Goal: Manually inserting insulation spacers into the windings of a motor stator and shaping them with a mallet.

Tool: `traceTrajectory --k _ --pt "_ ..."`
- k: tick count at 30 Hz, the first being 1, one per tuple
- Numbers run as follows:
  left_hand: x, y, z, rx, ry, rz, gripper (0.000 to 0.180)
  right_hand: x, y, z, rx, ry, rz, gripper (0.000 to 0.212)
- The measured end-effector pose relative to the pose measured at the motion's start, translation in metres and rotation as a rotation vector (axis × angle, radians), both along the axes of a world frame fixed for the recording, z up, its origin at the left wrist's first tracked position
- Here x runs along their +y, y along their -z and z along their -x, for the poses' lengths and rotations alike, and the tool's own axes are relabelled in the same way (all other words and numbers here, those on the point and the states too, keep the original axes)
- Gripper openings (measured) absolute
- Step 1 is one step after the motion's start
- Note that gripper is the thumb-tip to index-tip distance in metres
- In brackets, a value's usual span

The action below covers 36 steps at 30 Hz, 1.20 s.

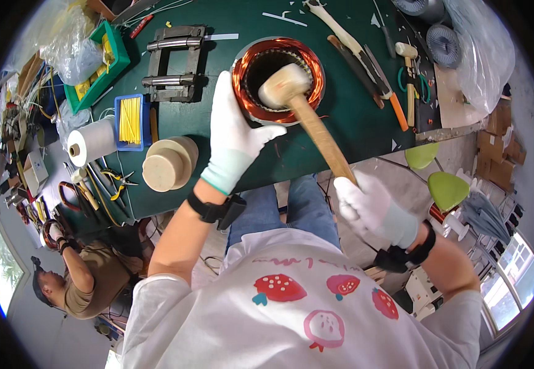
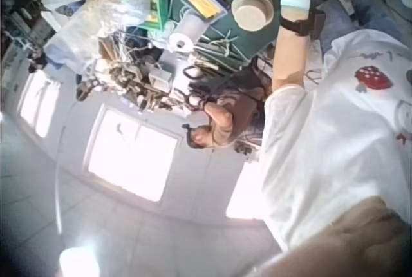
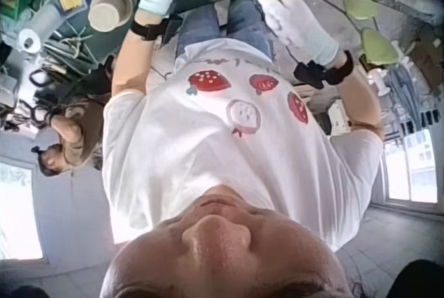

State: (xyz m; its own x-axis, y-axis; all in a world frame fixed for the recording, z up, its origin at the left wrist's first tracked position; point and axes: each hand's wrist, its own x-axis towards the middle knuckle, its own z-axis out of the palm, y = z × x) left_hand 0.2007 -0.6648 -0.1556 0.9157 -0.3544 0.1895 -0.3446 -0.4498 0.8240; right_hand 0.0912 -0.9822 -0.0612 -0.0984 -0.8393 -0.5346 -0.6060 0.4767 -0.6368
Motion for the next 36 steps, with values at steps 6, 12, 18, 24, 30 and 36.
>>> traceTrajectory --k 6,12,18,24,30,36 --pt "-0.014 -0.014 0.033 0.055 -0.138 -0.145 0.142 -0.079 -0.120 -0.093 -0.498 -1.123 0.467 0.026" --pt "-0.003 -0.001 0.018 0.048 -0.078 -0.107 0.133 -0.033 -0.082 -0.052 -0.347 -1.163 -0.389 0.023" --pt "-0.020 -0.003 0.036 0.050 -0.192 -0.136 0.136 -0.106 -0.133 -0.110 -0.408 -1.449 0.378 0.025" --pt "0.008 0.010 0.008 -0.049 0.016 -0.097 0.138 -0.041 -0.080 -0.066 -0.143 -1.937 -0.077 0.031" --pt "-0.036 -0.003 0.048 0.061 -0.202 -0.116 0.145 -0.148 -0.139 -0.131 -0.407 -1.226 0.167 0.038" --pt "-0.012 -0.003 0.030 0.089 -0.074 -0.156 0.147 -0.045 -0.098 -0.064 -0.101 -1.740 -0.149 0.025"
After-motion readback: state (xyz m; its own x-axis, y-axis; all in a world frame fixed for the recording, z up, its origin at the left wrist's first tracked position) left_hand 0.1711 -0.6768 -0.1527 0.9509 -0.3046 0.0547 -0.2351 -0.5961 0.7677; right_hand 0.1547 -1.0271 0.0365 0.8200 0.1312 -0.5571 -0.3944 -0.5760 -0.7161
